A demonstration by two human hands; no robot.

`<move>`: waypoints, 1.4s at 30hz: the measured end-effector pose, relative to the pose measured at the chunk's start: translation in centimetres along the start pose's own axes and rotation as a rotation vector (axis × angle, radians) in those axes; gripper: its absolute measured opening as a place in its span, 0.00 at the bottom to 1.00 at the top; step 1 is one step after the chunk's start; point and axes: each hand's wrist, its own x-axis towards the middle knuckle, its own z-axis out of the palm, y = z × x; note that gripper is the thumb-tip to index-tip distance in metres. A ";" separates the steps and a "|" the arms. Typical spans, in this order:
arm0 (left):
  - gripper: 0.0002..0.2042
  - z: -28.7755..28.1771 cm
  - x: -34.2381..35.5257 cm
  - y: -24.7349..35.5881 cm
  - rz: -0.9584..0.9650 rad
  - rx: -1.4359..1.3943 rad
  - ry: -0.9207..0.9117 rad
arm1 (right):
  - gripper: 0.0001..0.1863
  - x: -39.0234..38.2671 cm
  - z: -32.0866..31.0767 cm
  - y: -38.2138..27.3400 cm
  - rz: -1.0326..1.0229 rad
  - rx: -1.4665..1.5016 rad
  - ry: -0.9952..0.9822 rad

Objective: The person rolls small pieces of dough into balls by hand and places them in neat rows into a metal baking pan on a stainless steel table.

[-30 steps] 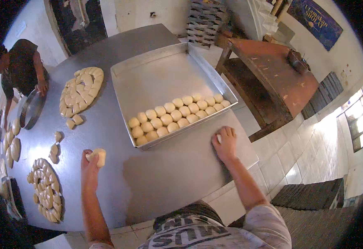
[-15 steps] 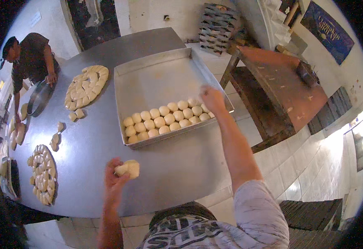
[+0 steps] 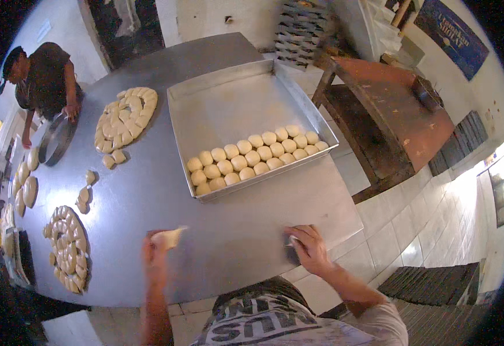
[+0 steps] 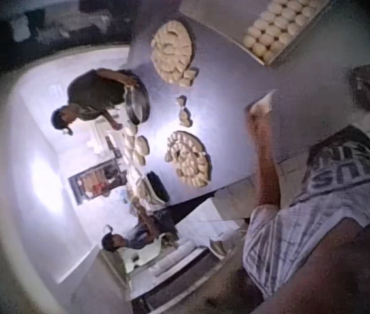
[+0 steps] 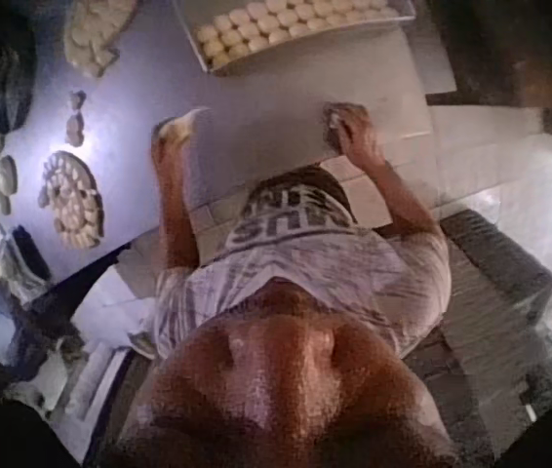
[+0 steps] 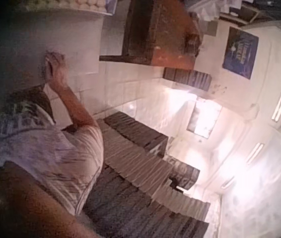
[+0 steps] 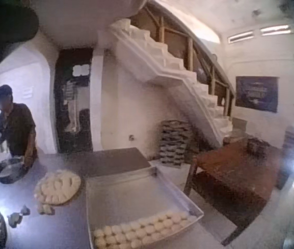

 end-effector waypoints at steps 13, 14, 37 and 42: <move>0.14 -3.9 0.4 -0.6 -0.037 0.126 -0.158 | 0.14 3.9 1.4 3.8 0.121 -0.493 0.179; 0.16 -3.1 0.1 -0.6 -0.070 0.110 -0.193 | 0.18 5.8 -0.6 5.2 0.276 -0.636 0.222; 0.10 4.8 0.3 -1.2 -0.173 -0.153 0.096 | 0.15 18.2 -11.4 6.6 -0.015 0.314 0.694; 0.18 8.1 1.2 0.1 -0.236 -0.064 -0.176 | 0.15 24.7 -10.3 11.8 0.121 -0.554 0.165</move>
